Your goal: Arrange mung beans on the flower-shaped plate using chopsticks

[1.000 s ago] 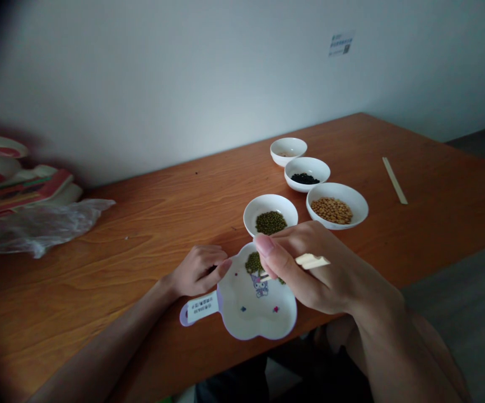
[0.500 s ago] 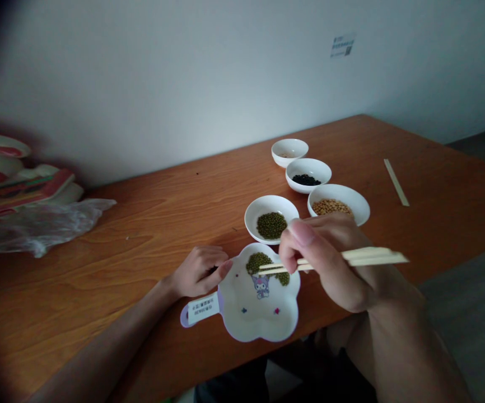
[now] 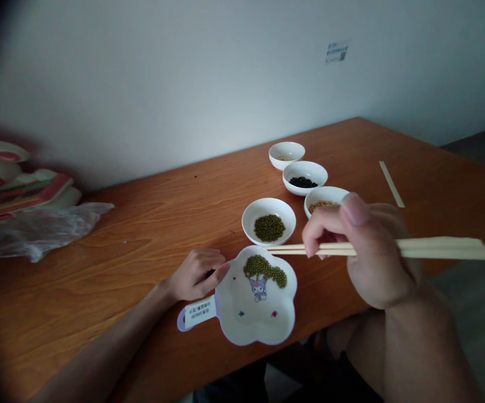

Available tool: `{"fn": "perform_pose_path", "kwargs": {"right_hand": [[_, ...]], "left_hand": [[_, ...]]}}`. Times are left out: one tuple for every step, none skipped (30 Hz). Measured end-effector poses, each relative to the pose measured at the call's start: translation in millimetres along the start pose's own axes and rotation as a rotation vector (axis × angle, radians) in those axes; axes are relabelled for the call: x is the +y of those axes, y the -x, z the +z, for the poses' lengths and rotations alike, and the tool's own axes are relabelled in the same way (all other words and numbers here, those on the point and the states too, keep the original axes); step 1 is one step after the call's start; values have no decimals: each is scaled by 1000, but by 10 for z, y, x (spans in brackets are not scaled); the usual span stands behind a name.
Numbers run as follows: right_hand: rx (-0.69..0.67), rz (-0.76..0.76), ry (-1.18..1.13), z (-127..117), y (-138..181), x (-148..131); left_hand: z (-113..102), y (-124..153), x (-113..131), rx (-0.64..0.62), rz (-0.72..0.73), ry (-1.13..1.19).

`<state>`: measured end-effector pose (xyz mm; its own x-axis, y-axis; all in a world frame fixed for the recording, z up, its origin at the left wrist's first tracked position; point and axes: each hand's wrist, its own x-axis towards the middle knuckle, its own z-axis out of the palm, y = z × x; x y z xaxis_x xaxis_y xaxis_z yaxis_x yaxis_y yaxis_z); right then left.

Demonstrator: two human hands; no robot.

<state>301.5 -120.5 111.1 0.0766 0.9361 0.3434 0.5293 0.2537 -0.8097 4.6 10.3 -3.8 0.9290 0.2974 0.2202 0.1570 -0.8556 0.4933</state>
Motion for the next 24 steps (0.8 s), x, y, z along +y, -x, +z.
{"fn": "perform_pose_path", "kwargs": {"right_hand": [[-79,-8,-14,19,3,-12],[-154,-12,-19,45,5,-20],[-215,-11,-13,76,6,-24],[-267,-10,-1,109,6,-24],[-302,-8,16,142,6,-21],[-327,-10,38,174,5,-17],[-345,-14,58,201,4,-14],[-354,-19,72,222,3,-13],[-361,-24,82,239,2,-14],[-369,-27,91,251,0,-18],[-374,-27,99,259,-2,-25],[-379,-28,103,264,-4,-32],[-384,-33,102,268,-5,-39],[-388,-41,96,271,-6,-45],[-388,-46,87,275,-6,-49],[-384,-45,76,277,-6,-51],[-380,-39,66,280,-4,-50],[-372,-28,57,281,-2,-47],[-365,-19,52,282,0,-44],[-362,-13,51,282,1,-40],[-364,-10,54,282,3,-36],[-366,-12,57,282,5,-33],[-372,-15,58,282,6,-31],[-379,-17,58,283,8,-29]], "left_hand": [[2,0,-1,-1,-3,-3],[3,1,-3,0,-6,-6],[5,1,-3,1,-9,-13],[6,2,-4,2,-13,-19],[7,3,-4,2,-15,-25],[7,3,-4,2,-17,-29],[7,4,-4,4,-18,-33],[8,4,-3,6,-18,-36],[8,4,-2,11,-18,-38],[9,4,-2,16,-17,-38],[10,5,-1,20,-15,-38],[10,5,-1,23,-13,-38],[11,5,-1,26,-11,-38],[11,5,-1,25,-10,-38],[10,5,-1,22,-9,-38],[9,5,-1,17,-10,-38],[8,5,-1,12,-12,-37],[7,5,-2,6,-14,-36],[6,5,-2,2,-16,-33],[6,5,-2,-1,-18,-31],[6,4,-3,0,-17,-28],[7,4,-3,1,-17,-26],[9,5,-5,1,-19,-25],[10,5,-6,1,-19,-24]]}}
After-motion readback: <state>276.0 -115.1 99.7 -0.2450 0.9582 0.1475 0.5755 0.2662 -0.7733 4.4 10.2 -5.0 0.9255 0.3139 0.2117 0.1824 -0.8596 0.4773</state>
